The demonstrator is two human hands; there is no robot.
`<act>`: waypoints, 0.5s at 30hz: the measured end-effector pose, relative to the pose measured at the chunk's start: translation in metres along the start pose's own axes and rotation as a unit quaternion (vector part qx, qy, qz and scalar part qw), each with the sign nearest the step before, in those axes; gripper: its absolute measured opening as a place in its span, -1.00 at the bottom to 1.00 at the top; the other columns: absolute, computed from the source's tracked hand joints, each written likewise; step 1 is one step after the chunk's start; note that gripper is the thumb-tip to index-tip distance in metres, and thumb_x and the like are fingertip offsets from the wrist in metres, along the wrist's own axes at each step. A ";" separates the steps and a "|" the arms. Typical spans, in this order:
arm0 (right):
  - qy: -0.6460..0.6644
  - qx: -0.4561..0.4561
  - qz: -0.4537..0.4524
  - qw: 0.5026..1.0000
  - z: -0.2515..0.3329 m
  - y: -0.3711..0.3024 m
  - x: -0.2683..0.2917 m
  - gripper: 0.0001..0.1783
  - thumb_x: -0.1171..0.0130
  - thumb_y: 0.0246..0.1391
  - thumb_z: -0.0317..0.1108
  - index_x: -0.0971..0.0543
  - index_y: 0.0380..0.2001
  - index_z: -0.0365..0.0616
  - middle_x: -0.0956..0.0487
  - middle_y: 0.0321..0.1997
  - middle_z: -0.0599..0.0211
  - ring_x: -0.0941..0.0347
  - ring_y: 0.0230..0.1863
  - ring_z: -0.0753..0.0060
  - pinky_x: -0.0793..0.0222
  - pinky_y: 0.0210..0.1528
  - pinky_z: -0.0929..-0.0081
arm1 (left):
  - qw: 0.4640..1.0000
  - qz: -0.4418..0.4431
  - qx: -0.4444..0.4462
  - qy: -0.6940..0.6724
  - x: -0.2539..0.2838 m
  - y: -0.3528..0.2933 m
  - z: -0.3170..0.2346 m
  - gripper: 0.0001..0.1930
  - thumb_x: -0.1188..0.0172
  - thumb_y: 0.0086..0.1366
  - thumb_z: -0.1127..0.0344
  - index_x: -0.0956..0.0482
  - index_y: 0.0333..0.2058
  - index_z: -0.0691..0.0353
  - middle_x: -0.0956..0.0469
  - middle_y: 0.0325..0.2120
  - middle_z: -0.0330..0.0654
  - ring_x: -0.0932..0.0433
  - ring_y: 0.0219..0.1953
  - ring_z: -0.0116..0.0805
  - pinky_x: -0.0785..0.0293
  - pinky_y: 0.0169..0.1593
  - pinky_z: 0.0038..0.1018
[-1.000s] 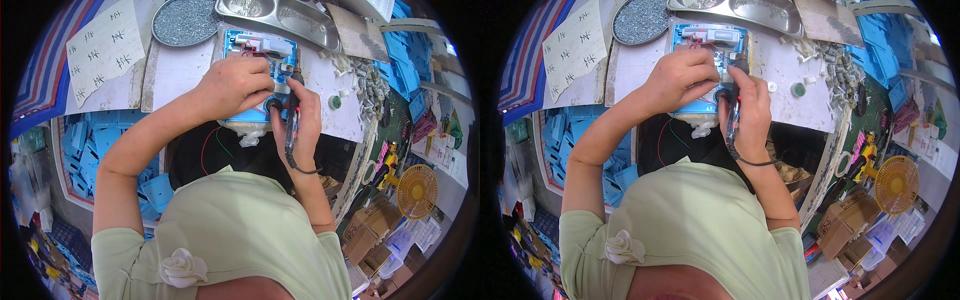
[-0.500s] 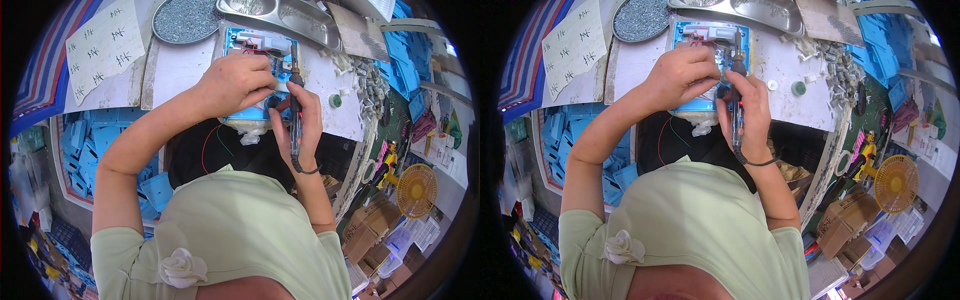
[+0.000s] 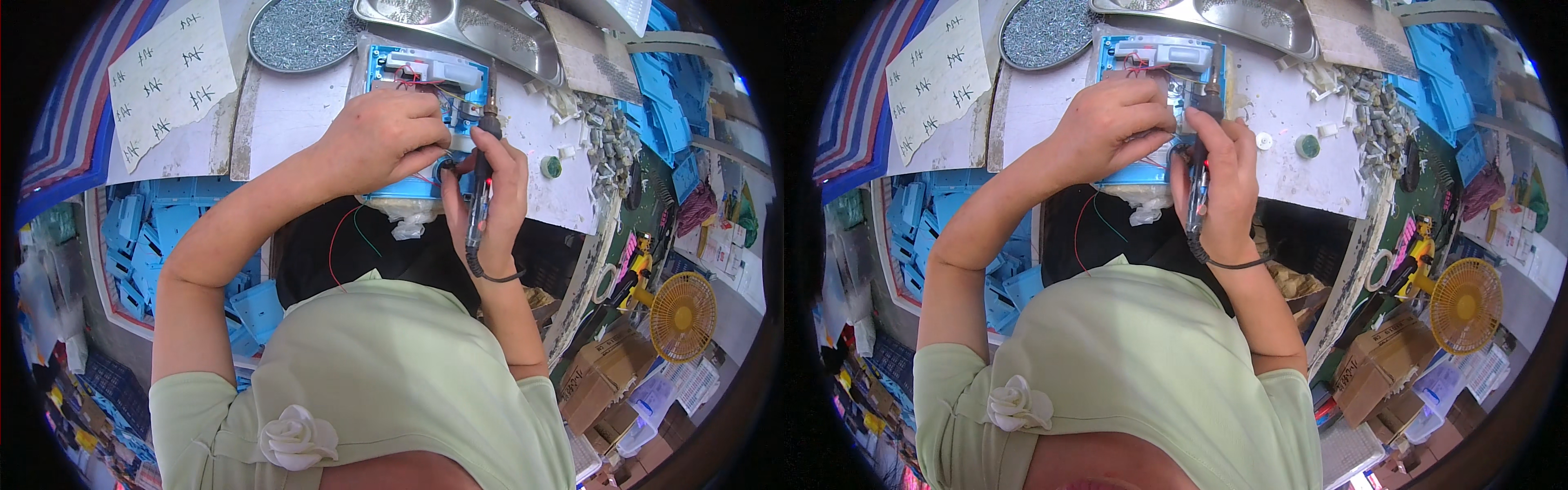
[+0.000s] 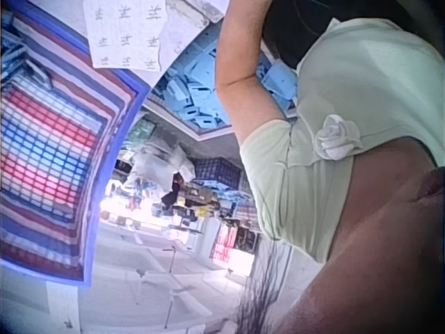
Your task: Soldering and assembling internal components of a blue plastic electronic device casing.
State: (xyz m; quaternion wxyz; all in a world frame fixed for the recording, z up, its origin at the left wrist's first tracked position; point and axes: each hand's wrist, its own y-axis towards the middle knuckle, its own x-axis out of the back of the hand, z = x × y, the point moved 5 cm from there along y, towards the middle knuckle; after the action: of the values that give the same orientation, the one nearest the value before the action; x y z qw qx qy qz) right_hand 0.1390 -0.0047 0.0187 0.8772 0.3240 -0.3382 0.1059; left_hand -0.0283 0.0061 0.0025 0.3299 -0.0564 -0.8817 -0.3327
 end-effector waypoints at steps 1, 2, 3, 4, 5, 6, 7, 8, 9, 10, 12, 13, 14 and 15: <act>0.009 -0.008 0.012 1.000 -0.002 0.000 -0.001 -0.25 -0.42 -0.13 -0.70 -0.48 0.20 -0.14 -0.50 -0.07 0.19 -0.54 -0.19 0.38 -0.49 -0.13 0.42 | 1.000 0.002 0.003 0.003 0.000 -0.001 0.001 -0.84 -0.39 0.12 0.35 -0.62 -0.32 0.14 -0.52 -0.38 -0.19 -0.57 -0.31 -0.11 -0.46 -0.26 -0.25; 0.013 -0.017 0.024 0.999 -0.004 -0.001 -0.001 -0.26 -0.42 -0.13 -0.70 -0.49 0.19 -0.14 -0.50 -0.07 0.19 -0.54 -0.19 0.38 -0.49 -0.13 0.42 | 1.000 0.004 0.004 0.002 0.000 -0.001 0.001 -0.84 -0.39 0.12 0.35 -0.62 -0.32 0.14 -0.52 -0.38 -0.19 -0.57 -0.31 -0.11 -0.46 -0.26 -0.26; 0.018 -0.026 0.036 0.999 -0.006 -0.001 -0.001 -0.27 -0.42 -0.12 -0.70 -0.49 0.19 -0.14 -0.50 -0.07 0.18 -0.54 -0.19 0.38 -0.50 -0.13 0.42 | 1.000 0.006 0.005 0.001 -0.001 0.000 0.001 -0.84 -0.39 0.12 0.35 -0.62 -0.33 0.14 -0.52 -0.38 -0.19 -0.57 -0.31 -0.11 -0.46 -0.26 -0.26; 0.012 -0.033 0.044 0.998 -0.004 0.001 0.000 -0.28 -0.42 -0.12 -0.70 -0.50 0.18 -0.14 -0.50 -0.07 0.18 -0.54 -0.19 0.38 -0.49 -0.12 0.42 | 1.000 0.006 0.005 0.000 -0.001 0.001 0.001 -0.85 -0.39 0.12 0.35 -0.62 -0.33 0.14 -0.52 -0.38 -0.19 -0.57 -0.31 -0.11 -0.46 -0.26 -0.26; 0.008 -0.040 0.053 0.998 -0.001 0.005 0.000 -0.29 -0.41 -0.12 -0.70 -0.50 0.18 -0.14 -0.50 -0.08 0.18 -0.54 -0.19 0.37 -0.49 -0.12 0.41 | 1.000 0.007 0.007 0.000 -0.001 0.001 0.001 -0.85 -0.39 0.12 0.35 -0.62 -0.33 0.14 -0.52 -0.38 -0.19 -0.57 -0.31 -0.11 -0.46 -0.26 -0.26; 0.004 -0.046 0.061 0.997 0.001 0.007 0.000 -0.29 -0.41 -0.12 -0.70 -0.51 0.17 -0.14 -0.51 -0.08 0.18 -0.54 -0.19 0.37 -0.49 -0.11 0.41 | 1.000 0.008 0.008 0.000 -0.001 0.001 0.001 -0.85 -0.39 0.12 0.35 -0.62 -0.33 0.14 -0.52 -0.38 -0.19 -0.57 -0.31 -0.11 -0.46 -0.26 -0.26; 0.024 -0.047 0.047 0.997 0.000 0.007 0.002 -0.32 -0.40 -0.11 -0.69 -0.53 0.15 -0.12 -0.50 -0.11 0.17 -0.53 -0.22 0.30 -0.48 -0.14 0.39 | 1.000 0.010 0.008 -0.002 -0.002 0.002 0.001 -0.85 -0.39 0.12 0.35 -0.62 -0.33 0.13 -0.52 -0.38 -0.19 -0.57 -0.31 -0.11 -0.46 -0.26 -0.26; 0.044 -0.046 0.034 0.997 -0.002 0.008 0.003 -0.34 -0.40 -0.11 -0.68 -0.54 0.14 -0.11 -0.50 -0.14 0.15 -0.52 -0.25 0.24 -0.48 -0.18 0.37 | 1.000 0.012 0.008 -0.004 -0.002 0.002 0.000 -0.85 -0.39 0.11 0.35 -0.62 -0.33 0.13 -0.51 -0.38 -0.20 -0.57 -0.31 -0.12 -0.46 -0.26 -0.26; 0.064 -0.046 0.021 0.997 -0.004 0.009 0.005 -0.37 -0.39 -0.10 -0.66 -0.56 0.12 -0.09 -0.50 -0.17 0.13 -0.50 -0.28 0.18 -0.47 -0.21 0.36 | 1.000 0.014 0.008 -0.005 -0.002 0.003 0.000 -0.84 -0.39 0.11 0.35 -0.62 -0.33 0.13 -0.51 -0.38 -0.20 -0.57 -0.31 -0.12 -0.46 -0.25 -0.26; 0.064 -0.044 0.011 0.997 -0.006 0.008 0.011 -0.39 -0.39 -0.09 -0.65 -0.56 0.11 -0.11 -0.51 -0.18 0.14 -0.50 -0.28 0.23 -0.46 -0.21 0.38 | 1.000 0.020 0.007 -0.006 -0.003 0.004 -0.001 -0.85 -0.39 0.11 0.36 -0.62 -0.33 0.13 -0.51 -0.37 -0.20 -0.57 -0.31 -0.12 -0.46 -0.25 -0.25; 0.068 -0.039 -0.005 0.997 -0.009 0.005 0.031 -0.43 -0.41 -0.07 -0.62 -0.57 0.08 -0.15 -0.53 -0.20 0.17 -0.51 -0.27 0.33 -0.44 -0.22 0.43 | 0.999 0.030 0.010 -0.006 -0.003 0.004 -0.002 -0.85 -0.38 0.11 0.37 -0.62 -0.33 0.14 -0.51 -0.35 -0.20 -0.57 -0.29 -0.12 -0.47 -0.24 -0.25; 0.083 -0.051 -0.004 0.995 -0.018 0.002 0.044 -0.48 -0.39 -0.01 -0.59 -0.56 0.08 -0.20 -0.55 -0.20 0.21 -0.49 -0.25 0.41 -0.42 -0.20 0.48 | 0.999 0.037 0.010 -0.008 -0.003 0.006 -0.003 -0.86 -0.38 0.11 0.38 -0.61 -0.34 0.14 -0.51 -0.33 -0.20 -0.57 -0.28 -0.12 -0.47 -0.24 -0.25; 0.124 -0.104 -0.012 0.987 -0.026 -0.004 0.058 -0.54 -0.37 0.04 -0.57 -0.55 0.06 -0.24 -0.56 -0.20 0.24 -0.49 -0.24 0.47 -0.40 -0.18 0.51 | 0.999 0.048 0.007 -0.011 -0.004 0.010 -0.004 -0.86 -0.37 0.11 0.39 -0.60 -0.35 0.15 -0.50 -0.32 -0.20 -0.56 -0.27 -0.12 -0.47 -0.23 -0.24; 0.169 -0.154 -0.021 0.973 -0.034 -0.010 0.069 -0.59 -0.34 0.09 -0.54 -0.55 0.04 -0.28 -0.58 -0.20 0.27 -0.48 -0.22 0.53 -0.38 -0.15 0.54 | 0.998 0.058 0.007 -0.011 -0.004 0.011 -0.005 -0.87 -0.36 0.12 0.39 -0.59 -0.36 0.15 -0.49 -0.30 -0.20 -0.56 -0.26 -0.13 -0.47 -0.23 -0.24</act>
State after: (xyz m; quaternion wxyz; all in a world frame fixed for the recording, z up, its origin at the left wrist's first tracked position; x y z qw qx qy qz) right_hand 0.2126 0.0066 0.0406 0.9630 0.1698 -0.1903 0.0873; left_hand -0.0194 0.0122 0.0092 0.3392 -0.1087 -0.8828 -0.3062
